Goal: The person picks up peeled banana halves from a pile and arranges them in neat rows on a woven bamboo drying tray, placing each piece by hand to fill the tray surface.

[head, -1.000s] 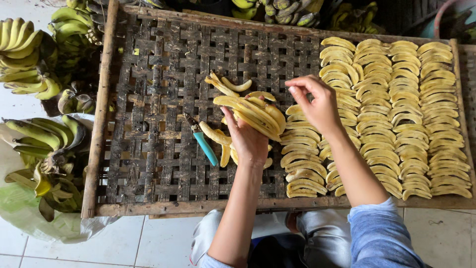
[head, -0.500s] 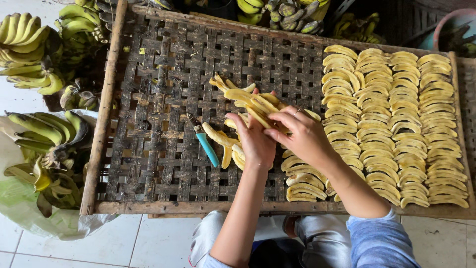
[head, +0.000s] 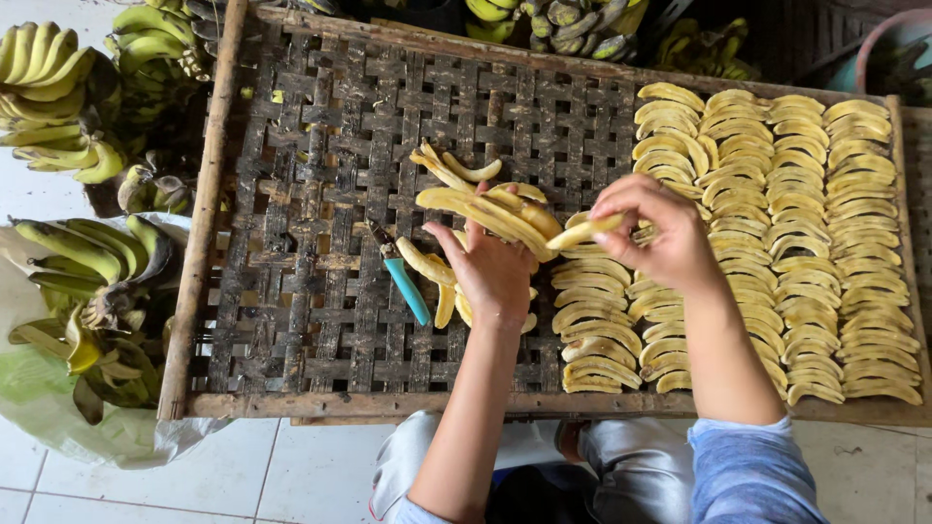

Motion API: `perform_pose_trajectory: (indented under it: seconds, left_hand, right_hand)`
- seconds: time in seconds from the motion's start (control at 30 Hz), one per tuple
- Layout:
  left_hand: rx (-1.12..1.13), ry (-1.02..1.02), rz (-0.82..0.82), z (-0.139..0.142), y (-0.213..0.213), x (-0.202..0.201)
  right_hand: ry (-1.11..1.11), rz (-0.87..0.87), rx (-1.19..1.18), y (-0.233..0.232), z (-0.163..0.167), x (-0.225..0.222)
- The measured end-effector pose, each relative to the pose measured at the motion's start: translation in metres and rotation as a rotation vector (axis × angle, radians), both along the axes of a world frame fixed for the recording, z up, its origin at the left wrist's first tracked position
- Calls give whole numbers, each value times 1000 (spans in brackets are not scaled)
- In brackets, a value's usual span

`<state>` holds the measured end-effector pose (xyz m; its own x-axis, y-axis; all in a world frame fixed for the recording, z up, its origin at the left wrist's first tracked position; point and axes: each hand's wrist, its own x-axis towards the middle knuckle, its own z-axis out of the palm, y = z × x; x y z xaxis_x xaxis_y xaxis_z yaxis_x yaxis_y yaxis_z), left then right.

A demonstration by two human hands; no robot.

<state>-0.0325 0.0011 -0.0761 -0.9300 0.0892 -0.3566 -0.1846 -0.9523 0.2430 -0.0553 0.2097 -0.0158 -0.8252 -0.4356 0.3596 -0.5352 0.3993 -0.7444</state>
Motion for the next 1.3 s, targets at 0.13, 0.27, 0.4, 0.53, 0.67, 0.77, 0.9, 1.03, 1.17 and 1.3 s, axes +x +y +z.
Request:
perform_pose_trajectory:
  seconds: [0.13, 0.27, 0.4, 0.53, 0.67, 0.77, 0.9, 1.03, 1.17, 1.3]
  left_hand:
    - [26, -39, 61, -5, -7, -3]
    - [52, -65, 53, -7, -5, -5]
    - [65, -89, 37, -7, -3, -4]
    - [75, -105, 27, -6, -4, -3]
    - [93, -114, 34, -2, -5, -3]
    - [64, -133, 25, 1, -5, -3]
    - [82, -131, 26, 2, -7, -3]
    - [50, -94, 34, 1, -5, -1]
    - [7, -135, -33, 2, -4, -3]
    - [46, -79, -67, 3, -4, -3]
  right_hand:
    - [-357, -85, -158, 49, -63, -42]
    - [-713, -291, -238, 77, -142, -70]
    - [-748, -382, -64, 105, -179, -66]
    - [-787, -470, -79, 115, -179, -66]
    - [-697, -455, -54, 107, -173, -71]
    - [-753, -533, 99, 110, -171, -73]
    - [-589, -498, 292, 127, -176, -69]
    - [-438, -488, 378, 125, -179, -67]
    - [-284, -576, 286, 84, -151, -66]
    - [-188, -447, 104, 21, -94, -52]
